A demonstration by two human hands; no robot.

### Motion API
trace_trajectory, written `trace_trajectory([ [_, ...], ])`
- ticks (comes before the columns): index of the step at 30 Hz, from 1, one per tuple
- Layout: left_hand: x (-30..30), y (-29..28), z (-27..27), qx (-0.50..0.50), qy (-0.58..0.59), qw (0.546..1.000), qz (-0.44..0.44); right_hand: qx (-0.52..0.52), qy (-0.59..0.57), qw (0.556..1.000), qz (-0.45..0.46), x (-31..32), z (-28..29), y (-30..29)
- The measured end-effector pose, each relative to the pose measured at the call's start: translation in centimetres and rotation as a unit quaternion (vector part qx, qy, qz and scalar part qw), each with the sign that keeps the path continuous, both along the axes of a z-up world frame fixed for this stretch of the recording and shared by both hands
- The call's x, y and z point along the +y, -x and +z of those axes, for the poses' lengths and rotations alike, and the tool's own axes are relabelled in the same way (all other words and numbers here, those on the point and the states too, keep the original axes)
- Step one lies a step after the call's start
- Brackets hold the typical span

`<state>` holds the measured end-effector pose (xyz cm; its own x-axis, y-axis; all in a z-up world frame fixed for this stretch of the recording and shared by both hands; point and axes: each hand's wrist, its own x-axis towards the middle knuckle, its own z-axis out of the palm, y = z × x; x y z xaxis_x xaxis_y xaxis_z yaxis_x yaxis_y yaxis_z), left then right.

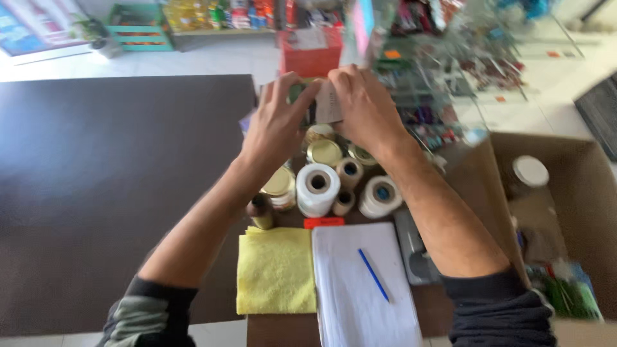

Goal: The person places a plastic jar, a snack box, another snack box, a red box, a green box, another red box, a glass jar, a plastic bottle, a metal can, and a purple box into a large cardboard box by hand.

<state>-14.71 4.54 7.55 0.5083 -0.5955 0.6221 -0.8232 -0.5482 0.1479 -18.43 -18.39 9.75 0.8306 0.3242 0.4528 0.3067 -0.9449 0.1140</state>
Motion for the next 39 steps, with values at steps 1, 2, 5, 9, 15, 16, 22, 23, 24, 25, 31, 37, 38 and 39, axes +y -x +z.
trace_trajectory([
  [1,-0.1,2.1,1.2,0.009,0.004,1.000,-0.007,0.004,-0.023,1.000,0.007,0.1,1.3,2.5],
  [2,-1.1,3.8,1.2,0.013,0.001,1.000,-0.023,0.007,-0.026,1.000,-0.010,-0.8,1.5,4.9],
  [5,-4.4,8.5,1.8,-0.043,-0.012,0.999,-0.018,0.006,-0.031,0.998,-0.063,-3.7,2.6,11.8],
  [9,-10.7,13.0,2.3,-0.012,-0.014,0.994,-0.107,-0.042,-0.028,0.995,-0.087,-9.0,3.4,19.7],
  [15,-23.6,20.1,-0.3,-0.005,0.002,0.974,-0.225,-0.024,-0.082,0.983,-0.163,-19.6,0.8,30.6],
  [16,-26.1,21.4,-0.8,-0.002,0.002,0.973,-0.229,-0.017,-0.090,0.978,-0.185,-21.8,0.1,32.2],
  [22,-41.3,28.1,-6.1,0.022,-0.004,0.957,-0.290,0.013,-0.156,0.961,-0.227,-35.7,-5.0,41.1],
  [23,-43.7,29.0,-7.4,0.025,-0.006,0.956,-0.291,0.015,-0.159,0.960,-0.229,-38.0,-6.2,42.2],
  [24,-45.9,29.8,-8.7,0.043,-0.009,0.953,-0.299,0.015,-0.173,0.955,-0.242,-40.1,-7.4,43.2],
  [25,-48.0,30.5,-9.9,0.061,-0.011,0.950,-0.306,0.016,-0.188,0.948,-0.256,-42.1,-8.6,44.1],
  [31,-56.7,35.5,-17.4,0.233,-0.122,0.923,-0.281,0.062,-0.275,0.871,-0.403,-53.5,-20.0,46.7],
  [37,-60.0,37.5,-25.2,0.323,-0.331,0.857,-0.229,0.091,-0.326,0.808,-0.483,-60.0,-31.4,43.6],
  [38,-59.9,37.8,-26.2,0.324,-0.332,0.857,-0.224,0.092,-0.328,0.809,-0.479,-61.0,-33.1,42.8],
  [39,-59.8,38.0,-27.3,0.326,-0.324,0.859,-0.226,0.104,-0.320,0.787,-0.518,-61.9,-34.7,42.0],
])
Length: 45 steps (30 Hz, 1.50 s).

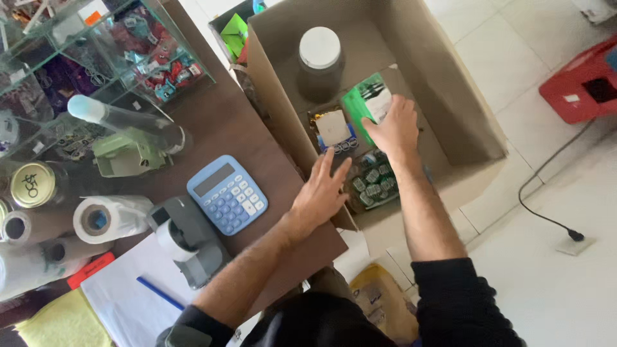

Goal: The person places a plastic jar, a snack box, another snack box, a red box, a green box, another red box, a glass jar, a plastic bottle, a metal can, and a purple box into a large cardboard box by hand.

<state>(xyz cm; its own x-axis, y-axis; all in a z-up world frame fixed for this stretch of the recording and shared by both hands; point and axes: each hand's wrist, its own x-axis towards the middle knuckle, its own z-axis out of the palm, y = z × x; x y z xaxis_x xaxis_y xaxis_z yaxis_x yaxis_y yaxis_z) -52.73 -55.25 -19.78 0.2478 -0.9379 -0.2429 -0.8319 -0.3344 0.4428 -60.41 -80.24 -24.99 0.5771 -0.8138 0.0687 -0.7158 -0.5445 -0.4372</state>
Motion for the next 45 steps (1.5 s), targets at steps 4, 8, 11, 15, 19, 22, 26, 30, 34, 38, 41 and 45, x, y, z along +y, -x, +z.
trace_trajectory([
  [4,0.0,0.0,0.4,0.029,-0.061,0.998,-0.004,0.086,-0.076,0.990,-0.083,-2.4,-4.3,-3.5],
  [8,-0.2,0.0,-1.0,0.049,-0.099,0.994,0.022,0.145,-0.180,0.969,-0.081,-3.9,-6.1,-6.1],
  [11,0.4,0.5,-2.7,0.026,-0.032,0.999,0.009,0.227,-0.178,0.953,-0.090,-3.7,-6.2,-7.2],
  [15,0.6,1.1,-2.8,-0.090,-0.015,0.995,-0.043,0.153,-0.202,0.960,-0.117,-7.1,-16.7,-7.0],
  [19,1.2,1.8,-5.6,-0.073,0.128,0.989,-0.003,0.185,-0.074,0.980,0.004,-9.8,-28.6,-4.6],
  [22,1.8,1.5,-4.4,-0.081,0.117,0.990,0.015,0.307,-0.076,0.948,0.025,-9.4,-26.6,-5.1],
  [26,3.7,1.3,-3.1,-0.051,0.197,0.975,0.088,0.274,-0.166,0.943,-0.085,-6.4,-15.6,-6.6],
  [30,7.3,-1.1,2.5,-0.100,0.247,0.960,0.086,-0.068,0.163,0.984,0.019,-3.8,-6.5,-7.6],
  [34,14.4,-4.8,10.6,-0.119,0.306,0.940,0.098,-0.336,0.239,0.877,0.248,8.4,10.0,-9.8],
  [38,23.4,-9.0,17.0,-0.192,0.388,0.892,0.130,-0.382,0.236,0.820,0.356,21.6,22.8,-12.1],
  [41,30.0,-11.9,20.7,-0.244,0.339,0.884,0.208,-0.380,0.265,0.779,0.423,30.1,28.9,-14.3],
  [45,38.3,-16.9,24.6,-0.259,0.370,0.862,0.229,-0.364,0.223,0.752,0.502,40.8,34.3,-18.8],
])
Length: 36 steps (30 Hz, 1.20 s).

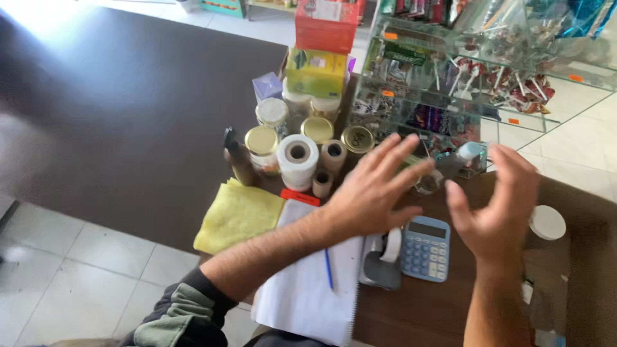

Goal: The person places a plastic jar, a snack box, another snack box, a red box, a green box, another red box, a glass jar, a plastic bottle, a metal can, and a purple box into a large cardboard box by hand.

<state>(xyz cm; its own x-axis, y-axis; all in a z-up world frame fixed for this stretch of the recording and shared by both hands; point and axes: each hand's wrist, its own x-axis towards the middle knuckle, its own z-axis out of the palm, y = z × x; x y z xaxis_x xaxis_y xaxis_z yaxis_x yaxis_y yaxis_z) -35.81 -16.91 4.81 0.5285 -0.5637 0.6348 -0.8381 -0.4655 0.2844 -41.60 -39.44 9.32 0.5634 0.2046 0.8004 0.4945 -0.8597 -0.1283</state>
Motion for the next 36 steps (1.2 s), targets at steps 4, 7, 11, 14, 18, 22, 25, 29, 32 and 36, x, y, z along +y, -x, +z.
trace_trajectory([
  [4,6.6,-6.1,0.8,-0.053,-0.006,0.997,0.058,0.040,0.054,0.997,0.039,7.9,1.5,-6.2],
  [7,10.8,-11.8,0.8,-0.045,-0.050,0.994,0.091,0.064,0.098,0.992,0.052,13.0,2.8,-10.5],
  [11,14.4,-18.7,1.7,-0.036,-0.099,0.983,0.148,0.086,0.136,0.986,0.033,17.2,3.1,-16.9],
  [14,16.4,-22.5,2.1,0.017,-0.122,0.978,0.167,0.103,0.178,0.978,0.021,19.3,3.2,-21.1],
  [18,17.2,-28.0,1.2,0.020,-0.119,0.975,0.184,0.156,0.181,0.971,0.005,21.5,3.2,-26.3],
  [22,16.4,-37.5,-4.4,-0.026,-0.087,0.976,0.199,0.150,0.223,0.963,-0.027,21.5,1.5,-31.9],
  [25,13.7,-43.2,-6.4,-0.091,0.000,0.976,0.197,0.198,0.233,0.950,-0.055,20.7,0.3,-35.4],
  [29,12.7,-45.3,-5.2,0.001,-0.160,0.952,0.260,0.115,0.265,0.957,-0.001,17.5,-3.7,-40.7],
  [32,11.3,-47.4,-6.1,0.172,-0.115,0.948,0.242,0.099,0.290,0.945,-0.112,14.4,-7.7,-44.3],
  [36,9.1,-52.4,-10.2,0.044,-0.122,0.975,0.181,0.149,0.241,0.955,-0.082,15.8,-5.2,-42.1],
])
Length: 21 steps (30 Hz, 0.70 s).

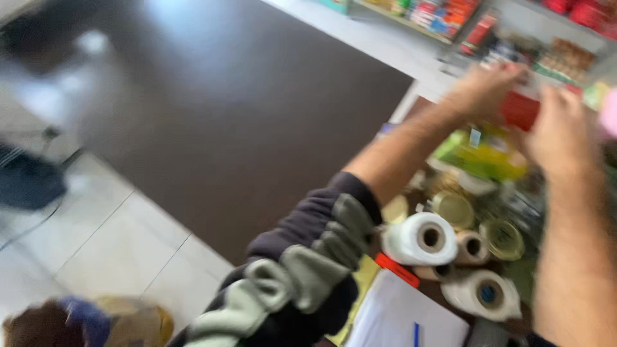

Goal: The person places a plastic jar, a snack box, another snack box, a red box, a green box, another red box, a glass jar, a plastic bottle, a metal can, and a purple box into a large cardboard box by hand.

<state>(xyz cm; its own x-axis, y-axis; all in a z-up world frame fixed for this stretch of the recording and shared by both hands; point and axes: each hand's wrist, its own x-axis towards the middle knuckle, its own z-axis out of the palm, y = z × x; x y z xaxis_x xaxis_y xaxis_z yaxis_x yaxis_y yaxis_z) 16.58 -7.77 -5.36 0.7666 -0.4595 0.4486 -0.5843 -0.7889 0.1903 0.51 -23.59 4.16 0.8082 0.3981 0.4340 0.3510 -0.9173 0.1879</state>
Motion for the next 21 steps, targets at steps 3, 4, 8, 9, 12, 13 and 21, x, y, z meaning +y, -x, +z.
trace_trajectory([
  [3,-0.2,-0.8,-1.4,-0.110,0.111,0.983,-0.094,0.032,0.034,0.994,-0.100,0.8,1.3,1.0],
  [4,0.8,-1.3,-1.5,-0.101,0.198,0.966,-0.134,0.021,0.040,0.994,-0.102,0.6,1.0,0.1],
  [8,4.3,6.1,5.2,0.010,0.265,0.952,-0.154,0.131,-0.070,0.979,-0.137,3.7,4.6,3.8],
  [9,4.7,7.5,6.6,0.071,0.260,0.953,-0.138,0.121,-0.067,0.982,-0.126,3.1,4.3,3.6],
  [12,6.3,9.7,8.0,0.096,0.262,0.950,-0.142,0.087,-0.051,0.990,-0.100,2.6,4.1,3.1],
  [13,6.7,10.0,8.2,0.059,0.271,0.947,-0.162,0.064,-0.038,0.994,-0.086,2.4,4.3,3.0],
  [21,9.4,16.9,13.2,0.005,0.222,0.951,-0.217,-0.025,-0.026,0.999,-0.033,3.7,7.6,6.9],
])
